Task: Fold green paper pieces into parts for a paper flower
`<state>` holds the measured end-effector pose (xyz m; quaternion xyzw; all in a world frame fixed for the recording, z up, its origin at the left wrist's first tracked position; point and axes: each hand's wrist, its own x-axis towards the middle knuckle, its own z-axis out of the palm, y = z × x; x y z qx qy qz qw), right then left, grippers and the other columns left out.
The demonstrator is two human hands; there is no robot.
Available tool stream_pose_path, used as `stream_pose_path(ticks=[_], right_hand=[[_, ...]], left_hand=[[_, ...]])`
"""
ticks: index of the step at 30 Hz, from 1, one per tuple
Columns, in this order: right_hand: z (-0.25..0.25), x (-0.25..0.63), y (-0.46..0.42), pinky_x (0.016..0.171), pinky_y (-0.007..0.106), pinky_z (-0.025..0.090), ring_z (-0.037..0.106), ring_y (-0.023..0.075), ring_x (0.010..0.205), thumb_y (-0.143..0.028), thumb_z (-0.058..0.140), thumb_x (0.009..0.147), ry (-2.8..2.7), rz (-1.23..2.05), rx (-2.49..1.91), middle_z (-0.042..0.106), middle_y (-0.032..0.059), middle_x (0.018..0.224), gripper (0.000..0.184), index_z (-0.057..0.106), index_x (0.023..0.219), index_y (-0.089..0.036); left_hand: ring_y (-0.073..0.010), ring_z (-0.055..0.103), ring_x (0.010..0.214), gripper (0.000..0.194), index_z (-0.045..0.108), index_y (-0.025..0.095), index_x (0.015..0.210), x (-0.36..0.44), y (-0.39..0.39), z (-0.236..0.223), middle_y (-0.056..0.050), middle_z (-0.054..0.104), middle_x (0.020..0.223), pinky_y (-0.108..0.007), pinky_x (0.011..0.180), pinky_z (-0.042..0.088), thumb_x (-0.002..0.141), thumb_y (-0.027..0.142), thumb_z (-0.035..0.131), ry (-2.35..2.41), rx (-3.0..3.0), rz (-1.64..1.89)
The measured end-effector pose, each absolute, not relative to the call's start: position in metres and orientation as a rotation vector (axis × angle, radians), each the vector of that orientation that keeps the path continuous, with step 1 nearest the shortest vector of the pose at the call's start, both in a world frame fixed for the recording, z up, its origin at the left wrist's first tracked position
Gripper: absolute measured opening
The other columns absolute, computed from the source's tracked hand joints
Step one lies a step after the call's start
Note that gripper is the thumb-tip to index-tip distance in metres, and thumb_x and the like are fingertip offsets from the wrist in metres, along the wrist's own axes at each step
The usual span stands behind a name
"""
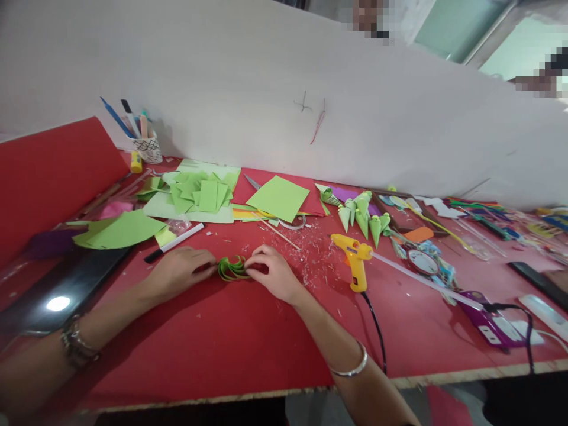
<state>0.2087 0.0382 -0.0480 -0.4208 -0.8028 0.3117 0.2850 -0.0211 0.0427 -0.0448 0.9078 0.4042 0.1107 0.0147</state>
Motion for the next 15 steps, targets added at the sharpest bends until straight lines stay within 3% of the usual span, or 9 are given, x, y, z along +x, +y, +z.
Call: stream_pose_path(ticks=[15], right_hand=[[-0.0478, 0.2021, 0.0371, 0.073, 0.027, 0.042, 0.052, 0.0139, 0.081, -0.017, 0.054, 0.077, -2.172, 0.8, -1.11, 0.053, 0.0027, 0.086, 0.009, 0.062, 0.079, -0.021]], left_hand=[[-0.0139, 0.055, 0.06, 0.026, 0.055, 0.017, 0.072, -0.0169, 0.0416, -0.0451, -0.001, 0.061, 0.065, -0.024, 0.056, 0.032, 0.087, 0.031, 0.039, 1.287, 2.797, 0.301]])
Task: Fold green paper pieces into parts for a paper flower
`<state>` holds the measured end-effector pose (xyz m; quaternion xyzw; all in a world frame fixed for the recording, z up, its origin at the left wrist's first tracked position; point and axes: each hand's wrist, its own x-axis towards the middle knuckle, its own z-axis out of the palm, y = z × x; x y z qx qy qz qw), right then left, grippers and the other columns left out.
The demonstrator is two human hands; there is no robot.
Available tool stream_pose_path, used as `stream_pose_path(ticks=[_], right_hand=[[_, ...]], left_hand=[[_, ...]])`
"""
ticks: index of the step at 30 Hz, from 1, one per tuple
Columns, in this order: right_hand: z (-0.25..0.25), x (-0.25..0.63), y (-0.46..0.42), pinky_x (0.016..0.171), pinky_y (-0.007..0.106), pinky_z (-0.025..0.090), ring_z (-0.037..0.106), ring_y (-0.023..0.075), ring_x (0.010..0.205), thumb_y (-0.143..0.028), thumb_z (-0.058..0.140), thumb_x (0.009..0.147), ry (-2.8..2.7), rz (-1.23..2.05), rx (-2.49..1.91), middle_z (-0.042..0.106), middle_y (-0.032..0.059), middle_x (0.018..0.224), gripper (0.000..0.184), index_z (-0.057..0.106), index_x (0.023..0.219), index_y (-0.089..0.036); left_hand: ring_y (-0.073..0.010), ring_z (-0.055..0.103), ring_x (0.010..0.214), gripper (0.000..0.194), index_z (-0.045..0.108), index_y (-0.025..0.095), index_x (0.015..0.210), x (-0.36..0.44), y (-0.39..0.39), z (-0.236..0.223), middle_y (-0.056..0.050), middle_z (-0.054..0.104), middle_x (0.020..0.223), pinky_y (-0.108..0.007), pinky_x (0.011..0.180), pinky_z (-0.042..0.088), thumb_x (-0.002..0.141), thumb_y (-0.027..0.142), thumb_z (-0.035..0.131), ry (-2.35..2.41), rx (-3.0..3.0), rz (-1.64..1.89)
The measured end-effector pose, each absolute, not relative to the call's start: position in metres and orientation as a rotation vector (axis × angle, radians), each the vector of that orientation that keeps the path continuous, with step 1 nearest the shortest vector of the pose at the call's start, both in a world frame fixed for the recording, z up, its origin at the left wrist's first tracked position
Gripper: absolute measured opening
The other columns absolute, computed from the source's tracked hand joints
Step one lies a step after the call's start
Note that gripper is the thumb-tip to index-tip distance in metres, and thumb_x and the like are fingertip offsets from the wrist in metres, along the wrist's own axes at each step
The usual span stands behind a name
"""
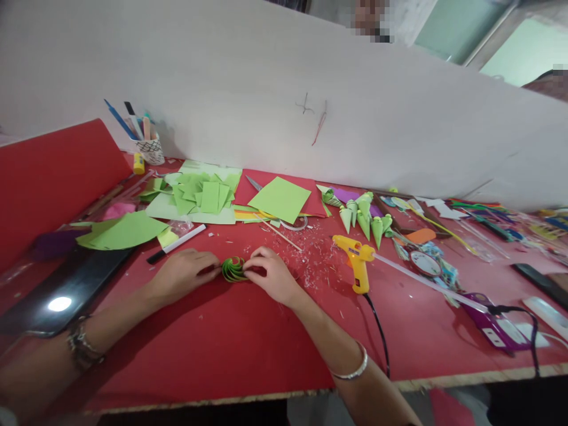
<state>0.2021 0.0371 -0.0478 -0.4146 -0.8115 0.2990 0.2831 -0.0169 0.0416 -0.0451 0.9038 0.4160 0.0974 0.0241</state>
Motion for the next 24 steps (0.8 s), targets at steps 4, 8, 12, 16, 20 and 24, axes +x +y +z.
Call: stream_pose_path(ticks=[4, 8, 12, 16, 20, 24], right_hand=[[-0.048, 0.202, 0.037, 0.073, 0.027, 0.042, 0.052, 0.0135, 0.08, -0.016, 0.054, 0.077, -2.167, 0.784, -1.115, 0.053, 0.0028, 0.085, 0.009, 0.062, 0.08, -0.02], [-0.048, 0.201, 0.036, 0.074, 0.027, 0.042, 0.052, 0.0133, 0.079, -0.016, 0.055, 0.076, -2.151, 0.785, -1.146, 0.053, 0.0025, 0.085, 0.007, 0.06, 0.079, -0.02], [-0.046, 0.199, 0.033, 0.072, 0.026, 0.042, 0.051, 0.0129, 0.078, -0.017, 0.058, 0.072, -2.115, 0.82, -1.156, 0.052, 0.0019, 0.086, 0.014, 0.054, 0.086, -0.019], [-0.043, 0.198, 0.032, 0.072, 0.027, 0.042, 0.05, 0.014, 0.08, -0.018, 0.056, 0.074, -2.052, 0.78, -1.125, 0.052, 0.0031, 0.09, 0.024, 0.048, 0.096, -0.02], [-0.043, 0.2, 0.035, 0.077, 0.029, 0.041, 0.051, 0.0151, 0.084, -0.015, 0.046, 0.082, -2.061, 0.74, -1.076, 0.051, 0.0038, 0.089, 0.017, 0.054, 0.095, -0.022], [-0.045, 0.199, 0.037, 0.077, 0.028, 0.041, 0.051, 0.014, 0.084, -0.011, 0.037, 0.085, -2.103, 0.738, -1.049, 0.05, 0.0039, 0.09, 0.026, 0.058, 0.094, -0.023]], left_hand=[[-0.0142, 0.056, 0.062, 0.025, 0.055, 0.018, 0.074, -0.017, 0.043, -0.047, -0.001, 0.062, 0.067, -0.024, 0.058, 0.033, 0.087, 0.032, 0.039, 1.302, 2.764, 0.3], [-0.015, 0.057, 0.065, 0.025, 0.056, 0.018, 0.076, -0.018, 0.043, -0.048, -0.001, 0.063, 0.07, -0.025, 0.059, 0.034, 0.087, 0.032, 0.039, 1.291, 2.759, 0.292], [-0.0156, 0.057, 0.066, 0.025, 0.056, 0.018, 0.078, -0.019, 0.042, -0.046, -0.001, 0.062, 0.071, -0.026, 0.06, 0.035, 0.087, 0.032, 0.039, 1.262, 2.772, 0.308], [-0.0166, 0.057, 0.068, 0.019, 0.056, 0.018, 0.082, -0.02, 0.04, -0.042, -0.002, 0.062, 0.075, -0.026, 0.06, 0.037, 0.083, 0.033, 0.045, 1.292, 2.669, 0.419], [-0.0132, 0.054, 0.067, 0.015, 0.051, 0.019, 0.089, -0.018, 0.036, -0.039, 0.0, 0.058, 0.082, -0.023, 0.059, 0.039, 0.082, 0.031, 0.044, 1.29, 2.427, 0.638], [-0.0103, 0.049, 0.06, 0.01, 0.047, 0.018, 0.085, -0.012, 0.032, -0.04, 0.001, 0.051, 0.078, -0.022, 0.057, 0.038, 0.08, 0.027, 0.047, 1.307, 2.311, 0.799]])
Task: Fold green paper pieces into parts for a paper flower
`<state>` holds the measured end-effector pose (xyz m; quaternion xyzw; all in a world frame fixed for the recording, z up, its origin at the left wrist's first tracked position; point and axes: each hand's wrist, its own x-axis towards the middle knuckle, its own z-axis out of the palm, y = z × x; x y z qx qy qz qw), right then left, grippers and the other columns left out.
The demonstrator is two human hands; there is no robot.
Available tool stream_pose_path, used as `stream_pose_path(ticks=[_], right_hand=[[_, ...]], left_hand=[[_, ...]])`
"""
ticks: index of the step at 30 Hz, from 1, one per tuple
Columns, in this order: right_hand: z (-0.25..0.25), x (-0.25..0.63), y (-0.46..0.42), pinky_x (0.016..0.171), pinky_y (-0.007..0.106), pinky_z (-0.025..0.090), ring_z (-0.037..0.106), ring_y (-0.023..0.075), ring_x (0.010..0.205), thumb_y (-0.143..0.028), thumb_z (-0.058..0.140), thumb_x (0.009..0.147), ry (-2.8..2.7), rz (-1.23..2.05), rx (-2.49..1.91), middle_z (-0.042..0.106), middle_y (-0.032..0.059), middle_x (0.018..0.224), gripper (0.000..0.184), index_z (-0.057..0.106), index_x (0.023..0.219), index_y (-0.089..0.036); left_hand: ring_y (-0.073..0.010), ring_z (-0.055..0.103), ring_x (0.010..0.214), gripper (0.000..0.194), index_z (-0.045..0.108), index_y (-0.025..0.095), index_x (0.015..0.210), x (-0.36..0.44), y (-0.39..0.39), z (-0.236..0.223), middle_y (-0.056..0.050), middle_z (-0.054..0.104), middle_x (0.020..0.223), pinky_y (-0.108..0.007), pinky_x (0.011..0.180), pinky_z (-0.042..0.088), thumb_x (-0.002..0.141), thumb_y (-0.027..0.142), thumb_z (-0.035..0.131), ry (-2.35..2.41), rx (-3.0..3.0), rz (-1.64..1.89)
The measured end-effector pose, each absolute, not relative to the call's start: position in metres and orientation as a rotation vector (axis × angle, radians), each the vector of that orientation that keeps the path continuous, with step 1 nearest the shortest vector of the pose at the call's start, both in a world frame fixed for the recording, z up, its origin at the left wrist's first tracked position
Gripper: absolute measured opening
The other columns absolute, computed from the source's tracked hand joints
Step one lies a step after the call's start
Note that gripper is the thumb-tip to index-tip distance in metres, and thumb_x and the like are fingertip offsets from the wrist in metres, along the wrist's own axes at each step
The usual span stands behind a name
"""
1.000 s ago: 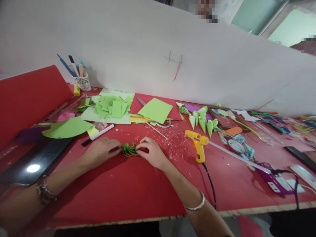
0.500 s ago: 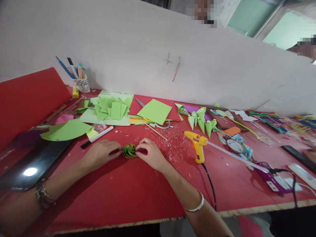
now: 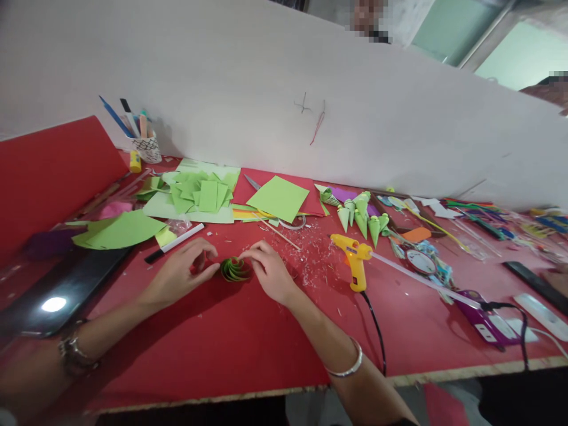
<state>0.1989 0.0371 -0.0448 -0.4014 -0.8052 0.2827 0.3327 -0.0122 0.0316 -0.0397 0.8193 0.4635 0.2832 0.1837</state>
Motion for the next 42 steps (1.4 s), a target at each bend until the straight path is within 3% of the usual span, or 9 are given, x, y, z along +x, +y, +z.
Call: stream_pose_path(ticks=[6, 11, 18, 30, 42], right_hand=[[-0.043, 0.194, 0.035, 0.078, 0.028, 0.041, 0.051, 0.014, 0.085, -0.015, 0.049, 0.082, -2.115, 0.719, -1.08, 0.048, 0.0031, 0.088, 0.015, 0.058, 0.092, -0.022], [-0.043, 0.192, 0.034, 0.076, 0.026, 0.041, 0.051, 0.0132, 0.084, -0.016, 0.05, 0.081, -2.137, 0.719, -1.083, 0.048, 0.0026, 0.088, 0.012, 0.059, 0.088, -0.021], [-0.044, 0.192, 0.036, 0.072, 0.025, 0.042, 0.05, 0.0124, 0.081, -0.017, 0.053, 0.079, -2.147, 0.738, -1.102, 0.047, 0.0026, 0.089, 0.009, 0.059, 0.085, -0.021], [-0.046, 0.194, 0.038, 0.073, 0.025, 0.042, 0.051, 0.0123, 0.081, -0.019, 0.054, 0.078, -2.159, 0.728, -1.107, 0.047, 0.0027, 0.089, 0.007, 0.06, 0.082, -0.02], [-0.044, 0.194, 0.036, 0.072, 0.026, 0.042, 0.051, 0.0126, 0.08, -0.02, 0.054, 0.079, -2.183, 0.694, -1.093, 0.048, 0.0027, 0.089, 0.008, 0.06, 0.083, -0.02]], left_hand=[[-0.0096, 0.046, 0.056, 0.01, 0.047, 0.019, 0.083, -0.005, 0.026, -0.043, 0.001, 0.049, 0.078, -0.022, 0.055, 0.038, 0.079, 0.028, 0.047, 1.37, 2.285, 0.787], [-0.0095, 0.049, 0.056, 0.023, 0.043, 0.019, 0.101, -0.003, 0.026, -0.045, -0.002, 0.051, 0.094, -0.026, 0.059, 0.042, 0.08, 0.027, 0.047, 1.387, 2.256, 0.797], [-0.017, 0.053, 0.094, 0.025, 0.048, 0.021, 0.108, -0.004, 0.03, -0.047, -0.005, 0.053, 0.105, -0.029, 0.077, 0.045, 0.085, 0.023, 0.04, 1.25, 2.283, 0.796], [-0.014, 0.054, 0.086, 0.029, 0.052, 0.019, 0.103, -0.005, 0.037, -0.049, -0.004, 0.057, 0.096, -0.027, 0.077, 0.043, 0.08, 0.007, 0.04, 1.123, 2.279, 0.73], [-0.0125, 0.054, 0.08, 0.024, 0.058, 0.02, 0.092, -0.006, 0.042, -0.05, -0.002, 0.056, 0.087, -0.024, 0.072, 0.043, 0.081, 0.009, 0.039, 1.043, 2.257, 0.75]])
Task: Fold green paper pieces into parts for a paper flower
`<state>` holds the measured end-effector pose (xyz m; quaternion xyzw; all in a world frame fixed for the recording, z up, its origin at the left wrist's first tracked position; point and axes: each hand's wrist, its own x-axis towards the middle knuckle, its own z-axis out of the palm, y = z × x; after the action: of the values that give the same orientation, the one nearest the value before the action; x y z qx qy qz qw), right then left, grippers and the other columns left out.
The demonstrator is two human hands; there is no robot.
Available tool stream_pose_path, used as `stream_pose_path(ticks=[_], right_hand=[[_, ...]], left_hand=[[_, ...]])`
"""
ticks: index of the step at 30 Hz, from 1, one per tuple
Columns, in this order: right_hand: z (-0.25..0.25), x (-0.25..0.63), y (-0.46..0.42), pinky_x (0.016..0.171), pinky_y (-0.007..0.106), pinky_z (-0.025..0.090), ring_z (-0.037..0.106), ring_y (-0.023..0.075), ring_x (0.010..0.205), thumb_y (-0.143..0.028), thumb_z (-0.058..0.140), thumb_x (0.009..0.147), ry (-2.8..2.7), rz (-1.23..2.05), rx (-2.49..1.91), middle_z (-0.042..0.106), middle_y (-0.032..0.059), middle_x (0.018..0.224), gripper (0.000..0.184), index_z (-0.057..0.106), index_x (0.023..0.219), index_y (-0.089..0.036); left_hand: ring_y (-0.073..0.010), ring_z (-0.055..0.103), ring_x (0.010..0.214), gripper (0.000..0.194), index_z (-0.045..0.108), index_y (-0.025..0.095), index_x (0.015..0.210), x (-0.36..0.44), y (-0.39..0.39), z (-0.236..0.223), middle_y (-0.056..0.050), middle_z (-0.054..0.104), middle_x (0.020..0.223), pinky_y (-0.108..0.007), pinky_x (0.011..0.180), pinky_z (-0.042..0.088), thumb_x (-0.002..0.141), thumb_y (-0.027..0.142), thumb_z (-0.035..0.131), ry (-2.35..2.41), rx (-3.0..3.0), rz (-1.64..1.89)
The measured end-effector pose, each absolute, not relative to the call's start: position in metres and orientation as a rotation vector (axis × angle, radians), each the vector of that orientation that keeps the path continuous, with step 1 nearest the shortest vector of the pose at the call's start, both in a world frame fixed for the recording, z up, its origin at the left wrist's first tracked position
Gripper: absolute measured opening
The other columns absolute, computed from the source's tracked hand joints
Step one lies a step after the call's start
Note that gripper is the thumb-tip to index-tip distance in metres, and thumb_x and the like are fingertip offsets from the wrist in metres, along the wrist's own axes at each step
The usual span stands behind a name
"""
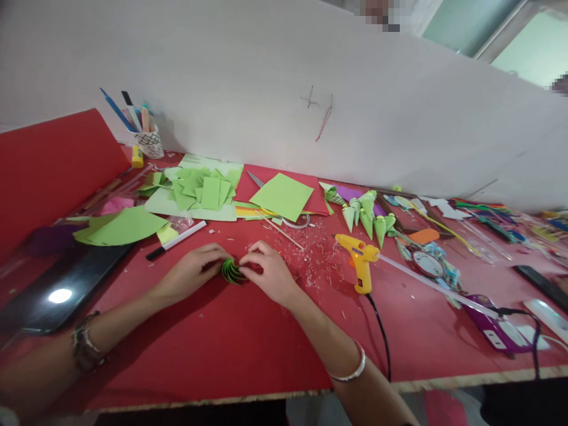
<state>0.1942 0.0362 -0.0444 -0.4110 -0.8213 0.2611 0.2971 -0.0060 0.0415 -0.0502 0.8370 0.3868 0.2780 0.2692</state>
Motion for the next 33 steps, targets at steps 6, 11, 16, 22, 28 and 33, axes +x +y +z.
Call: stream_pose_path(ticks=[6, 11, 16, 22, 28, 33], right_hand=[[-0.043, 0.1944, 0.0355, 0.07, 0.026, 0.042, 0.051, 0.0125, 0.077, -0.019, 0.053, 0.079, -2.197, 0.673, -1.077, 0.048, 0.0026, 0.087, 0.008, 0.06, 0.082, -0.02], [-0.042, 0.1935, 0.0348, 0.07, 0.025, 0.041, 0.05, 0.0123, 0.077, -0.018, 0.053, 0.079, -2.205, 0.675, -1.071, 0.048, 0.0027, 0.086, 0.008, 0.06, 0.082, -0.02], [-0.041, 0.1932, 0.0349, 0.069, 0.024, 0.041, 0.05, 0.0116, 0.076, -0.017, 0.052, 0.079, -2.209, 0.674, -1.058, 0.048, 0.0024, 0.085, 0.008, 0.06, 0.081, -0.019], [-0.0426, 0.1937, 0.0351, 0.067, 0.024, 0.041, 0.05, 0.0112, 0.073, -0.017, 0.052, 0.079, -2.202, 0.673, -1.057, 0.048, 0.002, 0.085, 0.008, 0.059, 0.082, -0.02], [-0.0433, 0.1939, 0.0346, 0.068, 0.024, 0.041, 0.05, 0.0113, 0.073, -0.016, 0.052, 0.079, -2.201, 0.671, -1.063, 0.049, 0.002, 0.085, 0.007, 0.059, 0.081, -0.02], [-0.0424, 0.1922, 0.0339, 0.07, 0.026, 0.041, 0.05, 0.0127, 0.077, -0.017, 0.053, 0.078, -2.221, 0.655, -1.06, 0.048, 0.0021, 0.083, 0.006, 0.058, 0.079, -0.02]], left_hand=[[-0.0129, 0.055, 0.08, 0.024, 0.059, 0.019, 0.09, -0.0054, 0.0417, -0.0488, -0.002, 0.058, 0.087, -0.024, 0.072, 0.043, 0.081, 0.009, 0.039, 1.037, 2.243, 0.744], [-0.0125, 0.055, 0.08, 0.024, 0.059, 0.019, 0.089, -0.0058, 0.0412, -0.0493, -0.002, 0.058, 0.087, -0.023, 0.072, 0.043, 0.081, 0.009, 0.04, 1.024, 2.239, 0.749], [-0.012, 0.055, 0.079, 0.023, 0.059, 0.019, 0.088, -0.0065, 0.0405, -0.0494, -0.002, 0.058, 0.087, -0.023, 0.072, 0.043, 0.081, 0.009, 0.04, 1.036, 2.228, 0.747], [-0.0122, 0.055, 0.08, 0.019, 0.059, 0.019, 0.088, -0.0061, 0.0402, -0.0491, -0.001, 0.059, 0.086, -0.024, 0.072, 0.043, 0.08, 0.01, 0.044, 1.038, 2.191, 0.747], [-0.0129, 0.056, 0.078, 0.016, 0.058, 0.02, 0.086, -0.0066, 0.0385, -0.0472, -0.001, 0.06, 0.084, -0.025, 0.071, 0.043, 0.08, 0.011, 0.045, 1.063, 2.186, 0.735], [-0.0128, 0.056, 0.078, 0.018, 0.058, 0.02, 0.085, -0.0072, 0.0384, -0.0477, -0.001, 0.06, 0.084, -0.026, 0.071, 0.044, 0.079, 0.009, 0.045, 1.065, 2.202, 0.752]])
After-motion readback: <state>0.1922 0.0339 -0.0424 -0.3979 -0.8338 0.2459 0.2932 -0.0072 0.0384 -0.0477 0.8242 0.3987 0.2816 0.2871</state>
